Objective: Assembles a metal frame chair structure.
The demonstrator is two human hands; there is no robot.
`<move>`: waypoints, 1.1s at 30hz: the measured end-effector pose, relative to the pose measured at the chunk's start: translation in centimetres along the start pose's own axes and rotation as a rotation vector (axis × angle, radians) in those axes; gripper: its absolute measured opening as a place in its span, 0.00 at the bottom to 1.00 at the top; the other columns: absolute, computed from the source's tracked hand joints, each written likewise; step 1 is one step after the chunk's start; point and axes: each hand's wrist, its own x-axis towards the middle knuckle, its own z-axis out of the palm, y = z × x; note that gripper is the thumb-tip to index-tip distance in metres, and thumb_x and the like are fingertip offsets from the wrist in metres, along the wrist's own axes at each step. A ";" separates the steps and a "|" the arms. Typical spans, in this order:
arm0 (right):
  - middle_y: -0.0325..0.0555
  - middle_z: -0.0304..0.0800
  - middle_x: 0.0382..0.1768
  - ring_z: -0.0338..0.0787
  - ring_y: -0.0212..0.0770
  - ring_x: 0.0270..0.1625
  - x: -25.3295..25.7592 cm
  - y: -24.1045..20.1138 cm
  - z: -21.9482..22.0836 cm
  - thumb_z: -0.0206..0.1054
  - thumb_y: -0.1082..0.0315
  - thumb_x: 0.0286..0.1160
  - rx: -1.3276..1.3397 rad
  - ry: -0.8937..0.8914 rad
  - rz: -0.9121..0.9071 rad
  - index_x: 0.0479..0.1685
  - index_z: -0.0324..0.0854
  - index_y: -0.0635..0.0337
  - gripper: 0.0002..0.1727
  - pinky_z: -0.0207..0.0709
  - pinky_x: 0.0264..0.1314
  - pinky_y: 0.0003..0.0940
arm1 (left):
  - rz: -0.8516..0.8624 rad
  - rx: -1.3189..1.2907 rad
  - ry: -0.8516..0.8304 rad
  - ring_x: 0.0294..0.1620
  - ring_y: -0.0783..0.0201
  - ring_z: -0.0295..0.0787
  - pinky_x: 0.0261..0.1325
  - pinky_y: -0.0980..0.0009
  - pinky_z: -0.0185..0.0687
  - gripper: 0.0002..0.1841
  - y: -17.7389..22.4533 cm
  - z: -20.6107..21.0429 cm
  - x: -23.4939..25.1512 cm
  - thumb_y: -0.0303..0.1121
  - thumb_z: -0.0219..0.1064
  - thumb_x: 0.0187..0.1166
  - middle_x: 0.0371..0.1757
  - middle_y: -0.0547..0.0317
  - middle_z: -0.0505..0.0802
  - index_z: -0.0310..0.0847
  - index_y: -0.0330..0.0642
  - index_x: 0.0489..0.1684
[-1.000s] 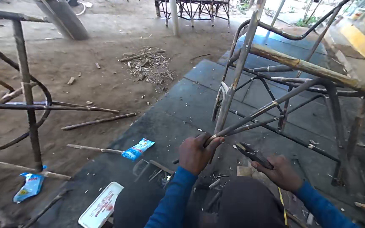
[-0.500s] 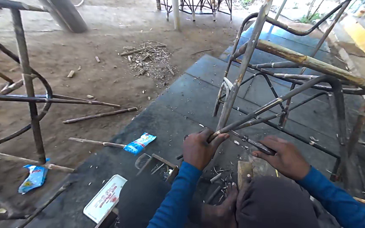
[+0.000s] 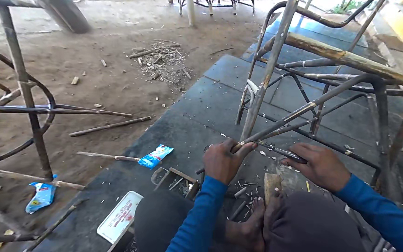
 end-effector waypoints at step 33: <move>0.44 0.83 0.18 0.86 0.45 0.24 -0.1 1.9 13.8 0.67 0.29 0.70 0.500 -0.039 0.291 0.30 0.87 0.56 0.34 0.82 0.31 0.53 | 0.182 -0.212 -0.124 0.12 0.73 0.72 0.15 0.68 0.71 0.22 0.0 -2.1 -1.3 0.64 0.62 0.81 0.16 0.74 0.82 0.92 0.59 0.36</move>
